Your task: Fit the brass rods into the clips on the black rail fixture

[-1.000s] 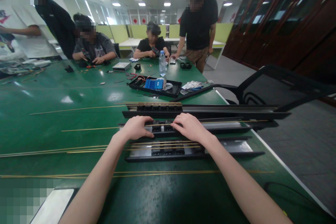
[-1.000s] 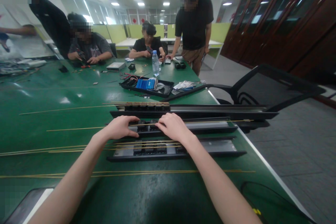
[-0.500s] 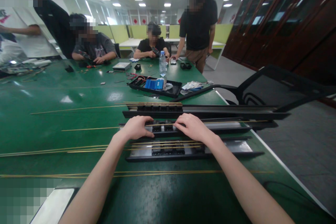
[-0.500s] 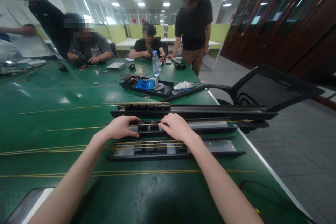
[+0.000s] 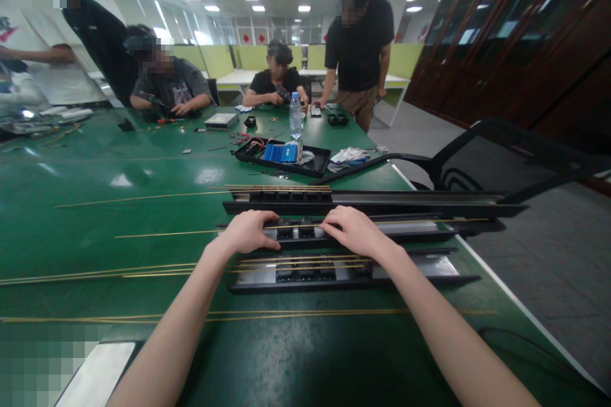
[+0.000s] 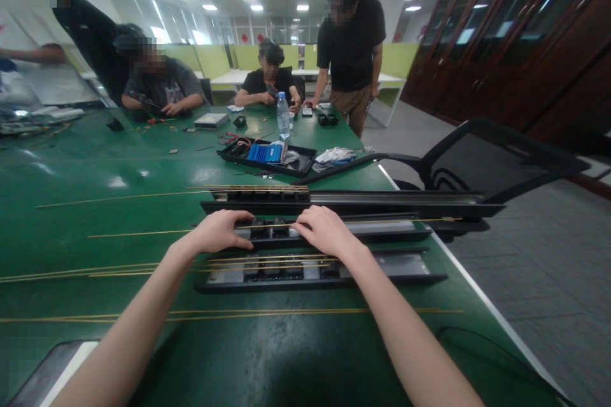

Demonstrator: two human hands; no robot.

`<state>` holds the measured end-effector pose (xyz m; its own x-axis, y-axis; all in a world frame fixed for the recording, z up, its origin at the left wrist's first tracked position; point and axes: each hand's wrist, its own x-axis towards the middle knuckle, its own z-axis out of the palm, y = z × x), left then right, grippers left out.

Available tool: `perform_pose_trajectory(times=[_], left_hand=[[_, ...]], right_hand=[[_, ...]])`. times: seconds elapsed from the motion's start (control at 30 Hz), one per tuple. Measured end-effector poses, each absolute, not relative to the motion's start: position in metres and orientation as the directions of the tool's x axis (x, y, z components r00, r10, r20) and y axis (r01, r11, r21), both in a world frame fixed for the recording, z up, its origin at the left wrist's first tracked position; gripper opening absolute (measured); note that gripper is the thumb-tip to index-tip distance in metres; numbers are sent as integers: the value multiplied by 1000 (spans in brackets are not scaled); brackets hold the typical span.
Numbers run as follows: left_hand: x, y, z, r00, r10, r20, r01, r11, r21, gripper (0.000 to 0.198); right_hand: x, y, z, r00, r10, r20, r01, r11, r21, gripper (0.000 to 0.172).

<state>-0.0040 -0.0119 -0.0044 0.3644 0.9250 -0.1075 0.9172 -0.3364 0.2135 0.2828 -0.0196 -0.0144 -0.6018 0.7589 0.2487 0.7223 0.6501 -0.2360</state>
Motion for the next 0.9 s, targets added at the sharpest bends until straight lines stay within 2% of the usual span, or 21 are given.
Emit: perform_pose_trajectory(times=[0.57, 0.9], left_hand=[[-4, -12, -4, 345, 930, -128, 925, -314, 213, 72], [-5, -12, -3, 361, 925, -119, 920, -333, 206, 72]], right_hand=[[294, -21, -15, -595, 753, 281, 698, 658, -284, 28], [301, -22, -14, -583, 757, 295, 713, 651, -260, 30]])
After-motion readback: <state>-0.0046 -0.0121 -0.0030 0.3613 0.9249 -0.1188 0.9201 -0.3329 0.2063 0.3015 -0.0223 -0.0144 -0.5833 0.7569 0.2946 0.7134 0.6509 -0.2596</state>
